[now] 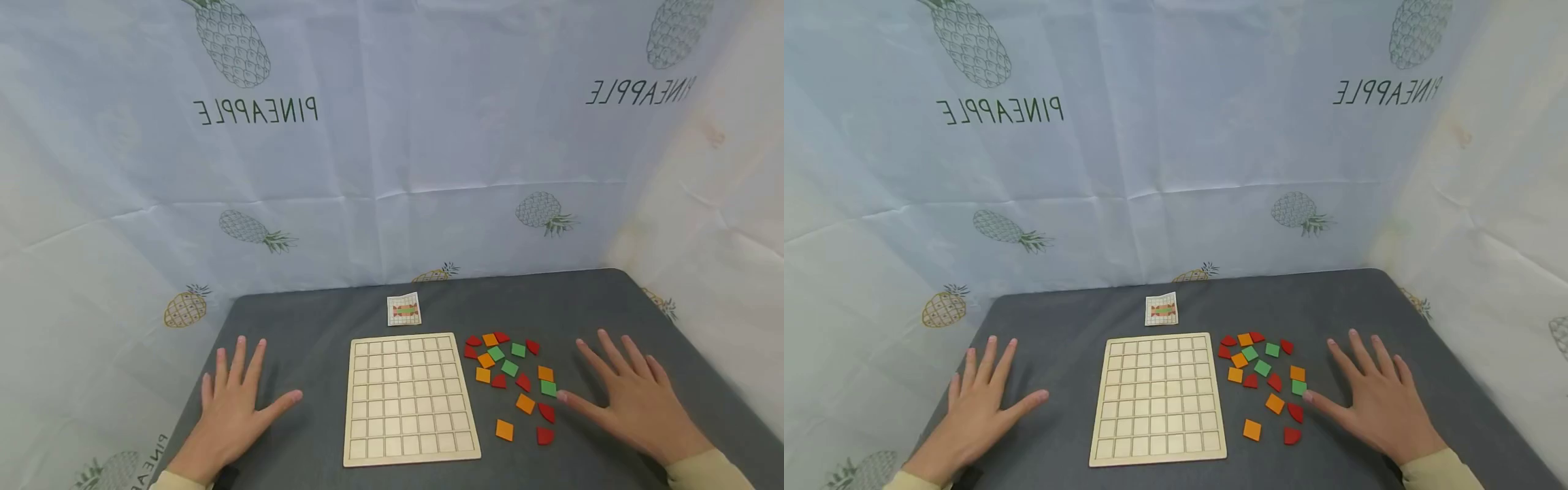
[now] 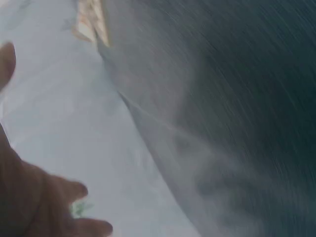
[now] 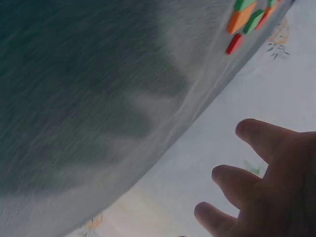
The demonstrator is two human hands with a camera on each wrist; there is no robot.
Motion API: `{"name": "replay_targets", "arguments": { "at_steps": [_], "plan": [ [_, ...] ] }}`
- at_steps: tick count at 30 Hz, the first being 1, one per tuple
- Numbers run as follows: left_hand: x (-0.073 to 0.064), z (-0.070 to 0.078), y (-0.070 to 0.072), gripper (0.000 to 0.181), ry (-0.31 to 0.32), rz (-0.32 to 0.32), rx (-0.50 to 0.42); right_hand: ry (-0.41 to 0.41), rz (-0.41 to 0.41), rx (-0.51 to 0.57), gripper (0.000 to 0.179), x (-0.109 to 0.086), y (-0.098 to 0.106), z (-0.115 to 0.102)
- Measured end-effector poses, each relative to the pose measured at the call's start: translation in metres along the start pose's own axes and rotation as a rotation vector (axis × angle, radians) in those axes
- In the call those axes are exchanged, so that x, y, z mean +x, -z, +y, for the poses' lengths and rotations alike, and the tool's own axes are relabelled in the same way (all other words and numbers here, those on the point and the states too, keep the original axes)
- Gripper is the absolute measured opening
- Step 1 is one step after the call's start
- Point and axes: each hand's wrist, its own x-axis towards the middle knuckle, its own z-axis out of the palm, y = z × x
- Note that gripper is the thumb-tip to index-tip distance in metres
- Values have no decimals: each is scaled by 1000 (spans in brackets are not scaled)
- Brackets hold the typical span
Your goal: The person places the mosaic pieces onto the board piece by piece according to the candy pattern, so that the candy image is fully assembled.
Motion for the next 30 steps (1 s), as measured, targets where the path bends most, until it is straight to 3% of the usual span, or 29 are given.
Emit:
{"name": "replay_targets", "arguments": {
  "at_steps": [6,11,15,22,30],
  "plan": [
    [14,25,-4,110,13,36,-161,71,-26,73,96,17,1,-6],
    [26,46,-15,82,21,81,-330,133,-14,73,94,30,5,-11],
    [34,59,-23,66,34,55,-423,169,-29,94,92,39,8,-16],
    [46,72,-35,53,51,8,-458,205,-101,224,80,50,11,-23],
    [50,78,-45,46,90,-43,-486,247,-119,269,68,51,7,-32]
  ]
}}
